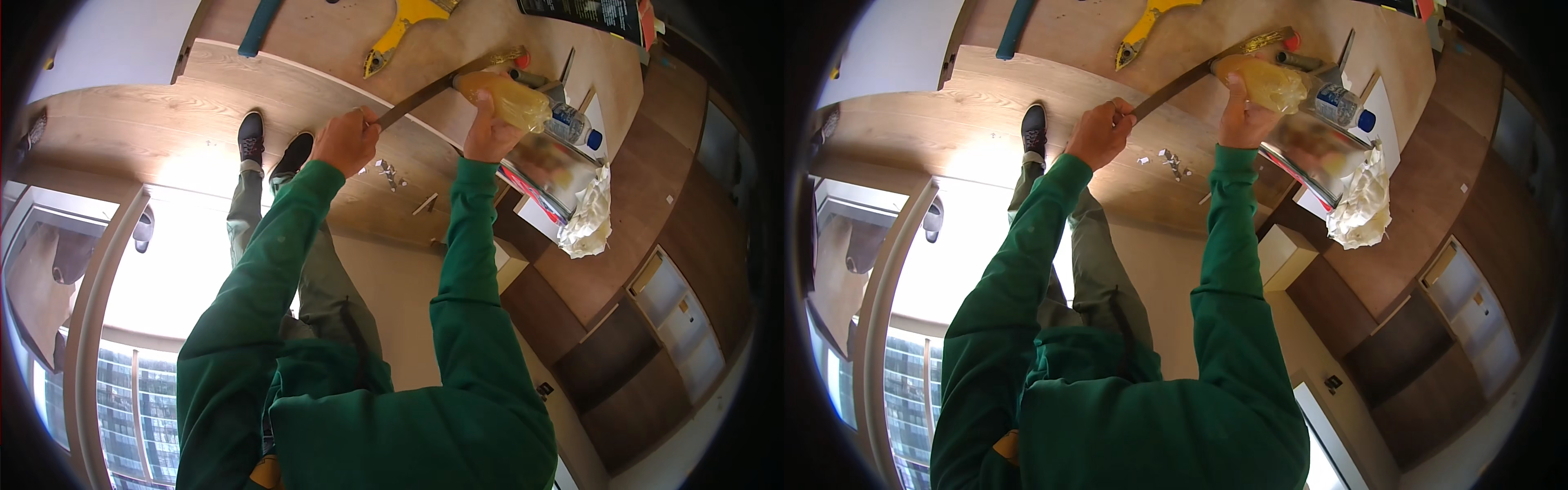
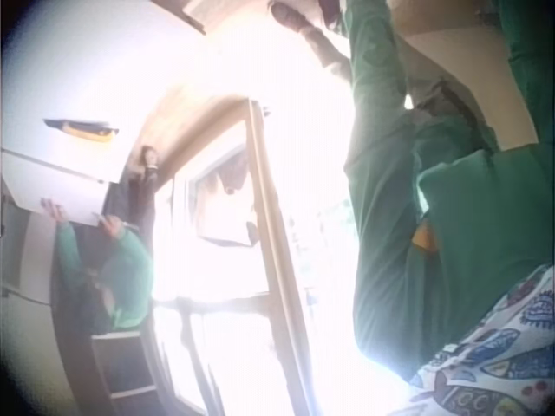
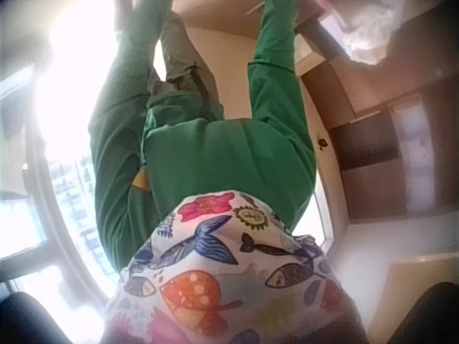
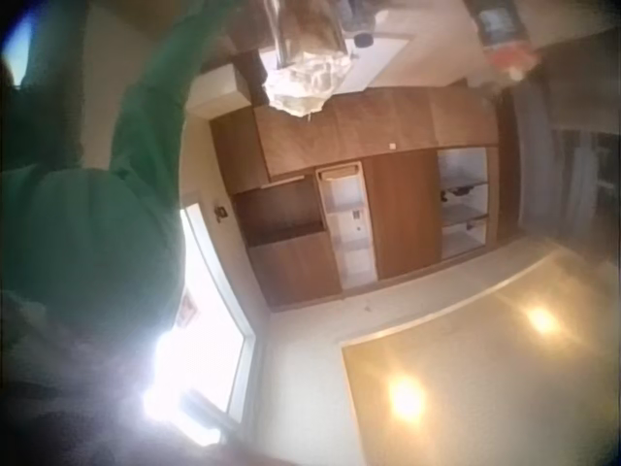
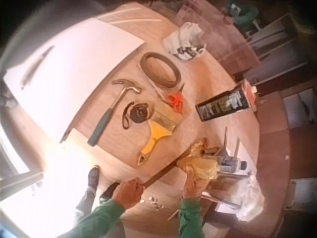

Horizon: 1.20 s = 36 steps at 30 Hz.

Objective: The person wipes a white board with a cloth, applies adhesive from a metal container, and then cuts a long wooden strip with shears before applying adhesive to it as well.

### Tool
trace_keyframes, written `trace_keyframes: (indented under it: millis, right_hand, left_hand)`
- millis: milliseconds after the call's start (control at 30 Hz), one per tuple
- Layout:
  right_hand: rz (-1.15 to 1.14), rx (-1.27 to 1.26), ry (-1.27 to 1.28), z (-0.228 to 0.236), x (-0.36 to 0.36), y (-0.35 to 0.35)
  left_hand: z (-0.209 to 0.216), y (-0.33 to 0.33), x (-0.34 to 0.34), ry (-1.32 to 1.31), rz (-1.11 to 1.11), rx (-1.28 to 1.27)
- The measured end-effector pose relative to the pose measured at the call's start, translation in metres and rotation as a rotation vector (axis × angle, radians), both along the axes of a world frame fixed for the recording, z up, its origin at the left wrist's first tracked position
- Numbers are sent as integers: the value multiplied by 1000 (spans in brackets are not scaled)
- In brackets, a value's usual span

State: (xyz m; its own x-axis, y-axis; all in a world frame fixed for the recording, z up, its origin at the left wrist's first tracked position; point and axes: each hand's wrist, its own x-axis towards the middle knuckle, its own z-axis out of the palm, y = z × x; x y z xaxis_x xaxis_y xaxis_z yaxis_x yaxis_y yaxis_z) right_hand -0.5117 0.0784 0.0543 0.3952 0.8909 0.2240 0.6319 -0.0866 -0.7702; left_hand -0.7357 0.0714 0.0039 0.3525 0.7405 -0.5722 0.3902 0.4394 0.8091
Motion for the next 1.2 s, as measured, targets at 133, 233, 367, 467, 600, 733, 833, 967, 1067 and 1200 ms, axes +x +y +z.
trace_keyframes:
  millis: [133, 233, 367, 467, 600, 733, 833, 967, 1067, 1200]
  right_hand:
    - [34, 84, 192, -5, -29, -15]
    - [58, 54, 192, -2, -29, -18]
    - [17, -2, 50, 4, -9, -5]
    - [84, 29, 99, -3, -22, -18]
    - [129, 52, 51, -4, -31, -22]
    - [-27, 53, 61, 0, -8, 2]
    - [17, 57, 83, 1, -6, -3]
    - [53, 28, 218, 11, -43, -20]
    - [200, 47, -66, 6, -39, -27]
    - [34, 38, 39, 7, -13, 1]
  left_hand:
    - [-4, 1, 0, 25, -7, -36]
    - [1, 0, 1, 8, -1, -52]
    - [-4, 0, 3, 9, 11, -33]
    - [-8, -3, 1, 17, 16, -18]
    - [-8, -3, -3, -2, -1, -50]
    - [-3, -13, -12, 1, -92, -110]
    - [5, -27, -16, -1, -76, -182]
    - [14, -25, -10, -18, -62, -151]
    - [5, -15, -4, 12, -119, 105]
    - [-9, -9, 2, -1, -103, 100]
